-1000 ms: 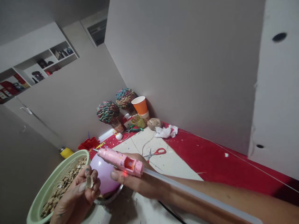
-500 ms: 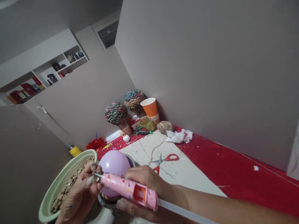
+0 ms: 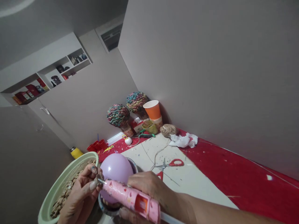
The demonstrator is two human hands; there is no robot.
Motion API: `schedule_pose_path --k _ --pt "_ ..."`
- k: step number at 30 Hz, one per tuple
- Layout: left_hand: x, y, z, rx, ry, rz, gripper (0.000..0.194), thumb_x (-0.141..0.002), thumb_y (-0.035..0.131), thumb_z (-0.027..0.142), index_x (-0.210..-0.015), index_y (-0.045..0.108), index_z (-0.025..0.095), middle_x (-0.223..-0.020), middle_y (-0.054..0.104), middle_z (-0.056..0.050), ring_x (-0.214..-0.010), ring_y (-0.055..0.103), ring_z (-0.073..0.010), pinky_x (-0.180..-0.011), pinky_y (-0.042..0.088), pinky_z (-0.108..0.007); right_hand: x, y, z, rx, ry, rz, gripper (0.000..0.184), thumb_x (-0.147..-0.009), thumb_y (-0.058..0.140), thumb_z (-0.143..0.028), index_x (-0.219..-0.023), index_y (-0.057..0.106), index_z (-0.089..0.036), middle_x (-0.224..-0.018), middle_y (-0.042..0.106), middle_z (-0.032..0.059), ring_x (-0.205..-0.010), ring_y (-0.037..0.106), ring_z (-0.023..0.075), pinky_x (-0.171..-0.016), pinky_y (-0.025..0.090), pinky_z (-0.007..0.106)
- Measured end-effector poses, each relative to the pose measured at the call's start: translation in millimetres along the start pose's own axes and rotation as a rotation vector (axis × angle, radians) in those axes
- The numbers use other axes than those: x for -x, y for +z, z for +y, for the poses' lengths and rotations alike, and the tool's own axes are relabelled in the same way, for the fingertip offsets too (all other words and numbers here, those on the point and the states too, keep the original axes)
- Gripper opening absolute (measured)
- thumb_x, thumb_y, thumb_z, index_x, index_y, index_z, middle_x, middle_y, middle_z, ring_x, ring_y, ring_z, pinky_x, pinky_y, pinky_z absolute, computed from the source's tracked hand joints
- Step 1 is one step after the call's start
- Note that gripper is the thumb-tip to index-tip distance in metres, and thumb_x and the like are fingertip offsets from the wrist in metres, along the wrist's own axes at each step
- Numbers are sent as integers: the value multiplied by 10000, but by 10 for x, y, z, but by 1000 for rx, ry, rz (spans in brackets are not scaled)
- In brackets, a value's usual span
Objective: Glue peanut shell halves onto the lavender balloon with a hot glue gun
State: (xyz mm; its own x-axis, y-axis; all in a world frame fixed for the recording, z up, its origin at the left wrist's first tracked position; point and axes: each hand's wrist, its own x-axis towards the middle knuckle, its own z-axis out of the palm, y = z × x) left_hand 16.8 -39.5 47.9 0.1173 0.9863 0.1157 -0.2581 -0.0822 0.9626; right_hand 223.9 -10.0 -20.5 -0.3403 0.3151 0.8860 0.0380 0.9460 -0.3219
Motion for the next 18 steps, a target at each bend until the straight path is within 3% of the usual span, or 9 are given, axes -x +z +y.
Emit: schedule_pose_path --k 7,12,18 --pt "-19 28 -19 -50 58 11 279 -657 852 192 -851 652 181 -772 635 -8 -681 562 -106 -659 481 -214 -12 8 20 51 0 -35 337 -916 423 -392 -661 292 -215 -604 324 -49 -498 286 106 -479 228 278" --pt "-18 41 -28 -79 65 37 300 -644 856 183 -851 639 185 -777 639 -13 -702 569 -116 -673 477 -220 7 11 61 -13 79 -100 379 -927 441 -425 -664 264 -217 -605 327 -49 -510 305 107 -485 231 286" --pt "-11 49 -36 -100 69 74 320 -626 865 181 -847 634 178 -778 645 -21 -704 574 -119 -664 476 -218 39 50 90 -60 85 -83 367 -900 489 -407 -678 263 -222 -603 313 -58 -495 300 104 -476 218 281"
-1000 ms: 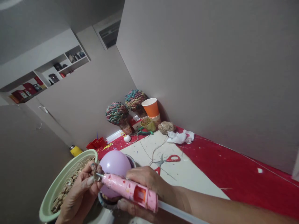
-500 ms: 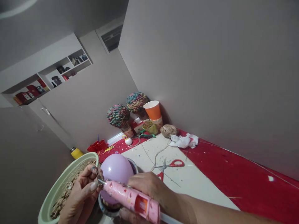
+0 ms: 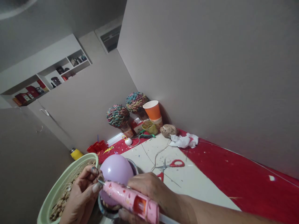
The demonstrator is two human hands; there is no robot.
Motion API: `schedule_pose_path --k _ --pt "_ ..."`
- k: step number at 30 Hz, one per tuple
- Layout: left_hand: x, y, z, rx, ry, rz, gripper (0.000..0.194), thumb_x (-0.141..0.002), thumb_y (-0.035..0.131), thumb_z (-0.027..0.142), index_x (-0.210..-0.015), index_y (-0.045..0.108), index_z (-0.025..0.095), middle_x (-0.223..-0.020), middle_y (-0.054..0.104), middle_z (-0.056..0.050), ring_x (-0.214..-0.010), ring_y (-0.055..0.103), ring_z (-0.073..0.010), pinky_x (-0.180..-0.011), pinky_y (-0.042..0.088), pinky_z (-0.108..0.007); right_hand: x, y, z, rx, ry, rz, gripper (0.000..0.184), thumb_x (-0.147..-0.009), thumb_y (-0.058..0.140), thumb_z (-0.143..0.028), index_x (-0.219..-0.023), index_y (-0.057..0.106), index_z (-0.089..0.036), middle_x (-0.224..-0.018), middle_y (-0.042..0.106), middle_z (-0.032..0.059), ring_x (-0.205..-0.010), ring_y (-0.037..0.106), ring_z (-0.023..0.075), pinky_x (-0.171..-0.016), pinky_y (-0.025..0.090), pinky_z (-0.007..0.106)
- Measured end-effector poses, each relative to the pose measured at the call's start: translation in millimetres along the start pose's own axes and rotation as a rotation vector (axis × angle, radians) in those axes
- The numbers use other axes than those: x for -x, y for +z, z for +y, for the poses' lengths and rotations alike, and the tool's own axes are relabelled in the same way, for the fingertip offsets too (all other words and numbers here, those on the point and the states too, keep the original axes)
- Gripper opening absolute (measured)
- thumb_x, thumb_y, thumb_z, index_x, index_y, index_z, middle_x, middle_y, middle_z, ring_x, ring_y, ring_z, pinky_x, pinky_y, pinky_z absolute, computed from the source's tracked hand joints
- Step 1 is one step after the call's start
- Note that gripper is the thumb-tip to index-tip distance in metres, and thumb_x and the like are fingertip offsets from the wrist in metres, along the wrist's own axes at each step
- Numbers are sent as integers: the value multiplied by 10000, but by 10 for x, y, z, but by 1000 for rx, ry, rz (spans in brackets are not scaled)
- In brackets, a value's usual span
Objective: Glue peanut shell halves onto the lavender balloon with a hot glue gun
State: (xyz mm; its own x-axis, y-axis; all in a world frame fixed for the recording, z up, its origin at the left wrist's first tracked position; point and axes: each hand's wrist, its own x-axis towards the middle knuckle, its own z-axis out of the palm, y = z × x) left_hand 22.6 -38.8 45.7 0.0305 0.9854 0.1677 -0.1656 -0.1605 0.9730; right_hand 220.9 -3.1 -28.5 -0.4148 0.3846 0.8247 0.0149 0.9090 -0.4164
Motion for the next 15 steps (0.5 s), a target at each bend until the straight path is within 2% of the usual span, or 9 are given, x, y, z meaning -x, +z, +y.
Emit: schedule_pose_path --k 5,11,15 --pt "-2 5 -4 -23 20 25 330 -614 875 195 -845 640 177 -782 650 -25 -707 584 -123 -665 486 -218 -17 -19 -35 47 -30 27 292 -842 496 -347 -696 273 -229 -610 342 -51 -490 317 112 -472 226 283" --pt "16 -4 -9 -46 50 54 344 -597 884 196 -851 655 179 -796 650 -23 -717 585 -123 -670 499 -210 -52 -53 -88 72 -32 21 297 -840 488 -351 -697 258 -229 -602 333 -54 -481 307 115 -464 227 281" --pt "23 -9 -8 -43 52 48 336 -603 880 190 -854 659 182 -799 655 -21 -722 592 -124 -679 503 -210 -33 -37 -84 34 14 3 259 -867 464 -356 -699 315 -227 -606 343 -48 -487 329 118 -478 257 277"
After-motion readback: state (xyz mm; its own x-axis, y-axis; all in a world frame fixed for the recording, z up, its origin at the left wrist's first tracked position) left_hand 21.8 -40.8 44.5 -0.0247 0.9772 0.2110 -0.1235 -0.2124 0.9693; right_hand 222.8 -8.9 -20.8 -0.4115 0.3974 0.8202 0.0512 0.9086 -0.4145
